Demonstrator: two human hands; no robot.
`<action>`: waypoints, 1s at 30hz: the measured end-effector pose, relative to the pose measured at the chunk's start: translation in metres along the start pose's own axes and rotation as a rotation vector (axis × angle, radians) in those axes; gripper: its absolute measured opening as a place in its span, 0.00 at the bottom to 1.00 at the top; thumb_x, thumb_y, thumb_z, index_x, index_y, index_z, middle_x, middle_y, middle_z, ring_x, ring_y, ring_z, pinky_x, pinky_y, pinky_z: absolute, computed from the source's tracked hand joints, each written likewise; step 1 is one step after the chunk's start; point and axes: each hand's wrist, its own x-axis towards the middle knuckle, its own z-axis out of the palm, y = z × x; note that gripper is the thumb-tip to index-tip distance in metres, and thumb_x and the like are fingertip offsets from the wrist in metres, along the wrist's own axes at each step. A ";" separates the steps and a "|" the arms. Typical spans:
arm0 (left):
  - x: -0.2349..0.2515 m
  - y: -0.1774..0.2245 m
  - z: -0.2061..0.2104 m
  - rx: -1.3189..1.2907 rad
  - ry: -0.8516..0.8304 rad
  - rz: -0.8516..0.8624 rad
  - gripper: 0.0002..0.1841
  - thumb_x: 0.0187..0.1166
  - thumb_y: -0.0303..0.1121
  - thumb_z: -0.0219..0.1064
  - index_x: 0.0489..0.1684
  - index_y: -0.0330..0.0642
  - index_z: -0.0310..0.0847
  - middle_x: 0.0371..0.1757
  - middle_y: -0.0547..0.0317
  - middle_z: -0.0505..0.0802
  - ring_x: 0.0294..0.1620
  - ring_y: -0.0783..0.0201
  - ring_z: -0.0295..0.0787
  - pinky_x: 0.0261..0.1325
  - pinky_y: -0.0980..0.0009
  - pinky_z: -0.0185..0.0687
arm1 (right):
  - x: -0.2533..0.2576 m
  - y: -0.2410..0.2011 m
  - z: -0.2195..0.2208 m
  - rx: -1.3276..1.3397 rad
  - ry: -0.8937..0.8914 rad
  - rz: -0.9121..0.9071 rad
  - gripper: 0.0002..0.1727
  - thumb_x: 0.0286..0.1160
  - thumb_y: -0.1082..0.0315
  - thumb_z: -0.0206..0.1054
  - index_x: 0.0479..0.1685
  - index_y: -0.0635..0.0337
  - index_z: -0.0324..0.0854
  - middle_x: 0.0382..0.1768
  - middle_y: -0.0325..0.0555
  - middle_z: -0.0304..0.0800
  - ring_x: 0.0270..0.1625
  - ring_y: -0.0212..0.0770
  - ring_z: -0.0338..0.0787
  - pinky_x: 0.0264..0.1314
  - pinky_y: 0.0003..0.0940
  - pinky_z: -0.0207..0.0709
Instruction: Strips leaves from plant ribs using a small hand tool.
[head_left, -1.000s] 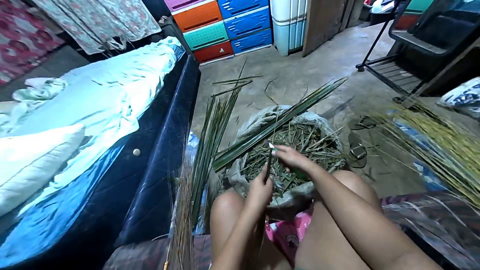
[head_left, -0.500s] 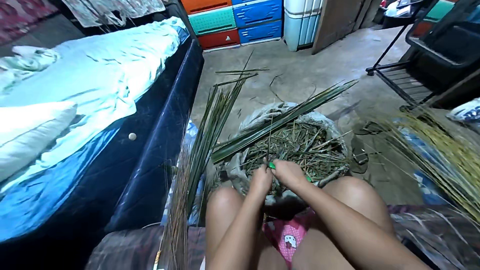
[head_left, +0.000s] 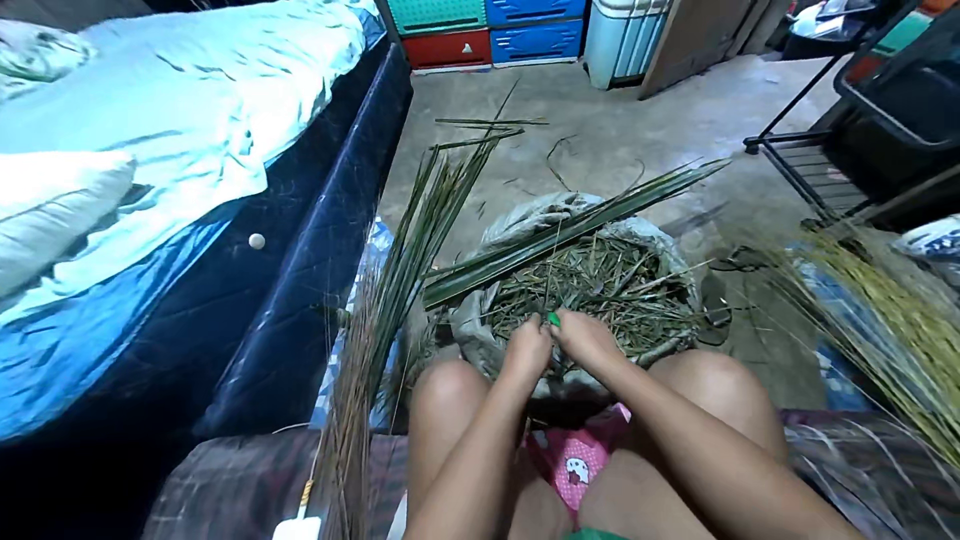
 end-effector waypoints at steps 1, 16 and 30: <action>-0.003 0.003 0.002 0.014 -0.021 0.012 0.27 0.95 0.35 0.40 0.93 0.44 0.57 0.63 0.36 0.89 0.59 0.43 0.89 0.66 0.46 0.80 | 0.009 0.004 -0.003 -0.022 0.039 0.042 0.22 0.92 0.56 0.53 0.70 0.62 0.79 0.64 0.63 0.89 0.69 0.63 0.88 0.67 0.65 0.78; -0.005 0.000 0.005 -0.059 -0.036 0.031 0.26 0.95 0.36 0.42 0.92 0.46 0.60 0.54 0.39 0.89 0.43 0.50 0.85 0.52 0.51 0.79 | 0.009 0.010 -0.006 0.018 0.054 0.068 0.22 0.92 0.56 0.53 0.70 0.63 0.79 0.64 0.63 0.89 0.69 0.63 0.88 0.67 0.65 0.78; -0.001 -0.004 -0.001 -0.019 0.009 -0.005 0.22 0.95 0.35 0.43 0.77 0.37 0.75 0.52 0.40 0.89 0.45 0.49 0.87 0.51 0.50 0.82 | -0.009 0.002 -0.001 0.049 -0.085 -0.035 0.22 0.93 0.55 0.52 0.64 0.63 0.82 0.60 0.63 0.89 0.67 0.62 0.88 0.65 0.65 0.77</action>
